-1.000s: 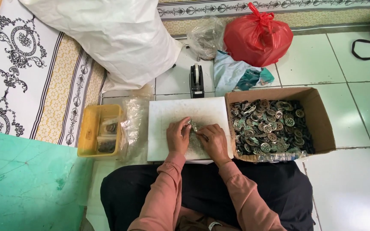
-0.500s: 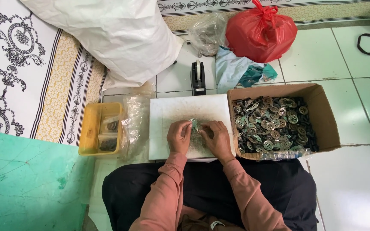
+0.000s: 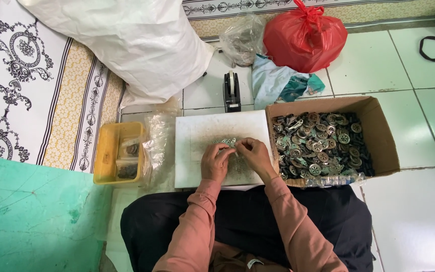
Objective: The person is sorting and packaging small metal components from a bulk box into individual plastic bags while sitting on the floor.
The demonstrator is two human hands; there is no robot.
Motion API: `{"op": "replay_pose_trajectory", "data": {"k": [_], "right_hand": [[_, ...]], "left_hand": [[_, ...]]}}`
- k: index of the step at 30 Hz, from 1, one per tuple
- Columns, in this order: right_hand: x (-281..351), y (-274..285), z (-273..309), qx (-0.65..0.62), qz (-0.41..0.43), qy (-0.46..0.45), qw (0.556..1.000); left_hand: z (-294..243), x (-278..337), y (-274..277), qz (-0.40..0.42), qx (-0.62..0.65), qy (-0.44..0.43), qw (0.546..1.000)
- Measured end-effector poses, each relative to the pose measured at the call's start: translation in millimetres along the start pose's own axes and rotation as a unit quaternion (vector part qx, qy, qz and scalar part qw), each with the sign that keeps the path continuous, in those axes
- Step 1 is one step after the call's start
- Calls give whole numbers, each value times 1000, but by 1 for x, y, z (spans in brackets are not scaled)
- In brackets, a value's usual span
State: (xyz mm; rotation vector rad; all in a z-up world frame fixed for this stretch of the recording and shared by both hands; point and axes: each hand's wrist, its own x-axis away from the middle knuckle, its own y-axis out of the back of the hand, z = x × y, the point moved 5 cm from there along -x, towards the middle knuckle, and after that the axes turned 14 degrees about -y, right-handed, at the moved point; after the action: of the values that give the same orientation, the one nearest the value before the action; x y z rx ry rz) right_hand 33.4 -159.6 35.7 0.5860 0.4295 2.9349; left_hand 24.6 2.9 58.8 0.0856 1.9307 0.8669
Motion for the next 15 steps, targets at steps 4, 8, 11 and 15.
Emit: {"op": "replay_pose_trajectory", "data": {"k": [4, 8, 11, 15], "right_hand": [[-6, -4, -1, 28, -10, -9, 1000], [-7, -10, 4, 123, -80, -19, 989], [-1, -12, 15, 172, -108, -16, 979], [-1, -15, 20, 228, -143, -28, 963]], "left_hand": [[6, -7, 8, 5, 3, 62, 998], [17, 4, -3, 51, -33, 172, 983], [21, 11, -11, 73, -42, 176, 981], [22, 15, -15, 90, -65, 166, 980]]}}
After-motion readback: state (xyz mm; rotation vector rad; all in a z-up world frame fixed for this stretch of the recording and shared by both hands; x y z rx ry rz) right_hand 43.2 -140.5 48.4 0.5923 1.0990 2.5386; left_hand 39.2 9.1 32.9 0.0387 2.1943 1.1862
